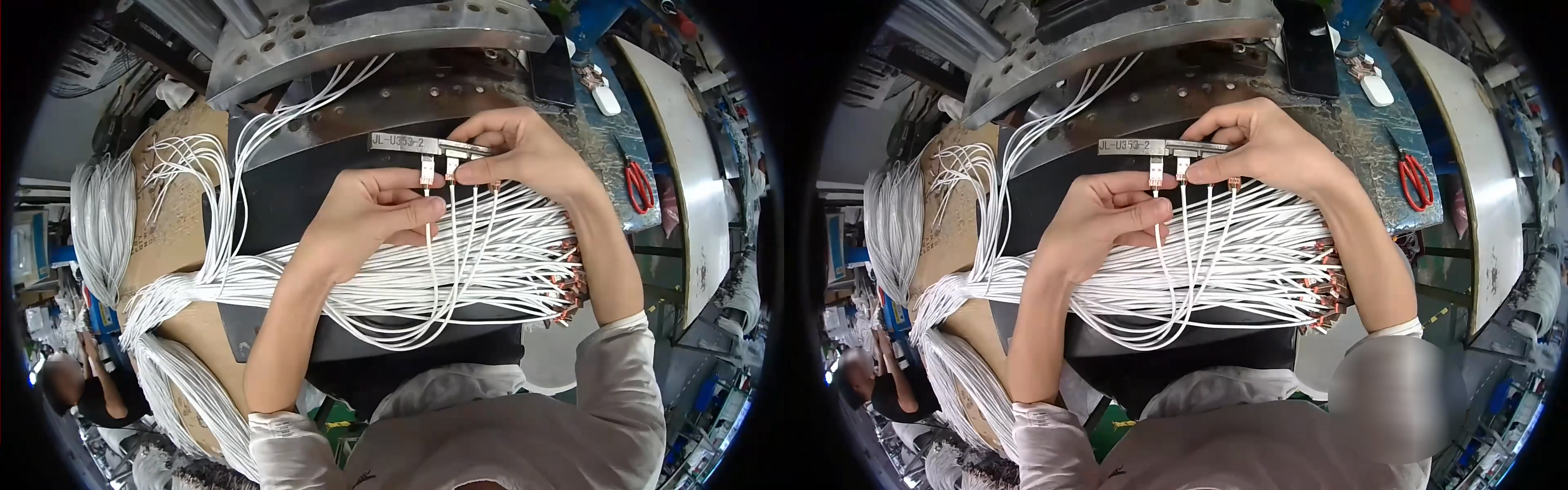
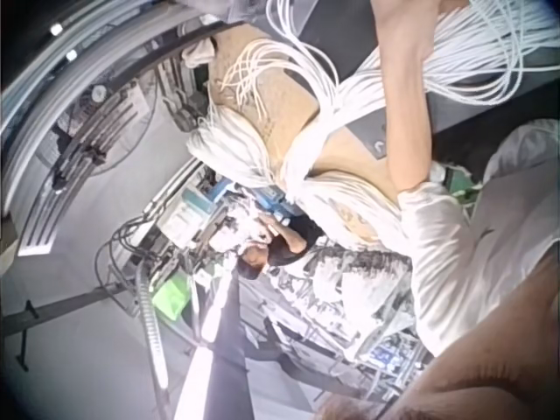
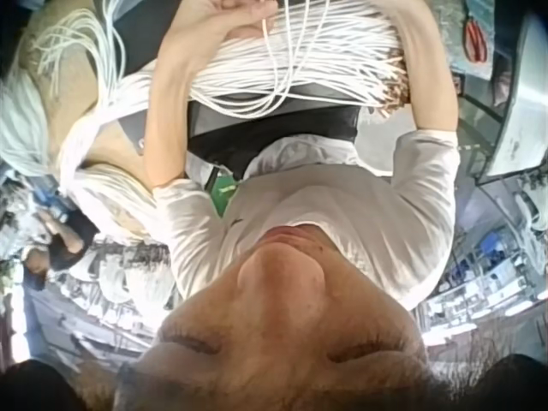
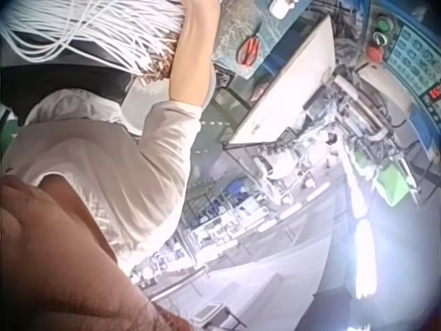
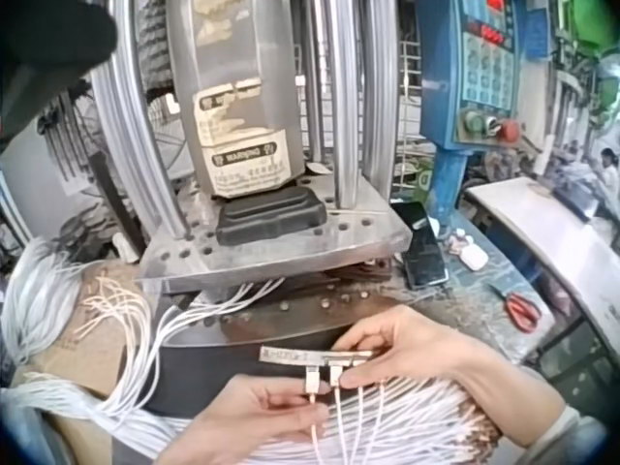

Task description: The person repeatedly inserts the connector ends of cables into a metal fixture by hand, places the fixture into a pressing machine to mold the connectors, and removes the pressed cables from the machine.

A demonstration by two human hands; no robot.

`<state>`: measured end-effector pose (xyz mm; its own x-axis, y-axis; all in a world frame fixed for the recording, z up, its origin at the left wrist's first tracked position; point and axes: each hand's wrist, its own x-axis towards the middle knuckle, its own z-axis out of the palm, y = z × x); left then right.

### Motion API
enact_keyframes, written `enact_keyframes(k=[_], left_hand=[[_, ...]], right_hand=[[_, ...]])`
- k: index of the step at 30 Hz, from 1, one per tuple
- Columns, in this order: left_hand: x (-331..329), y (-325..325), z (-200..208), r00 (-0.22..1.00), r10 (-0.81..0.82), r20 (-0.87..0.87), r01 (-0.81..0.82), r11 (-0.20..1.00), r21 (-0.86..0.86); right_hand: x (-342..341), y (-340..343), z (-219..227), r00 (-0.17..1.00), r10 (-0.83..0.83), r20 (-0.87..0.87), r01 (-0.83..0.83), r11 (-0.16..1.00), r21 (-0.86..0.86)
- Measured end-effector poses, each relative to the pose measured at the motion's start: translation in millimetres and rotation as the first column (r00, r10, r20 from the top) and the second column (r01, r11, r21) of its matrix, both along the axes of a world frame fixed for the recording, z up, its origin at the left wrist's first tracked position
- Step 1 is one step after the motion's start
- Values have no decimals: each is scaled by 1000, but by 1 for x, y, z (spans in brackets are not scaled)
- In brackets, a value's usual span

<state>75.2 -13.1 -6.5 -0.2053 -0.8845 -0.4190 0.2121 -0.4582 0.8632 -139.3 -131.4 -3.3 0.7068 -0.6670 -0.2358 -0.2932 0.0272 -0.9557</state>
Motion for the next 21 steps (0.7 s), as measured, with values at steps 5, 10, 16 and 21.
enact_keyframes(k=[5, 10, 16, 21], left_hand=[[6, -6, 0, 994, 42, 104, -37, 998, -55], [6, -10, 20, 757, 17, 653, 114, 981, -158], [18, -54, -2, 111, 750, 652, 552, 499, -668], [10, -99, -25, -139, 792, 595, 574, 554, -603]], right_hand=[[8, -18, 13, 981, 118, -151, -123, 992, -29], [14, -51, -2, 918, 206, -340, -356, 807, -472], [48, -110, -12, 983, -163, -86, -20, 368, -930], [63, -152, -25, 967, -138, 215, 255, 582, -772]])
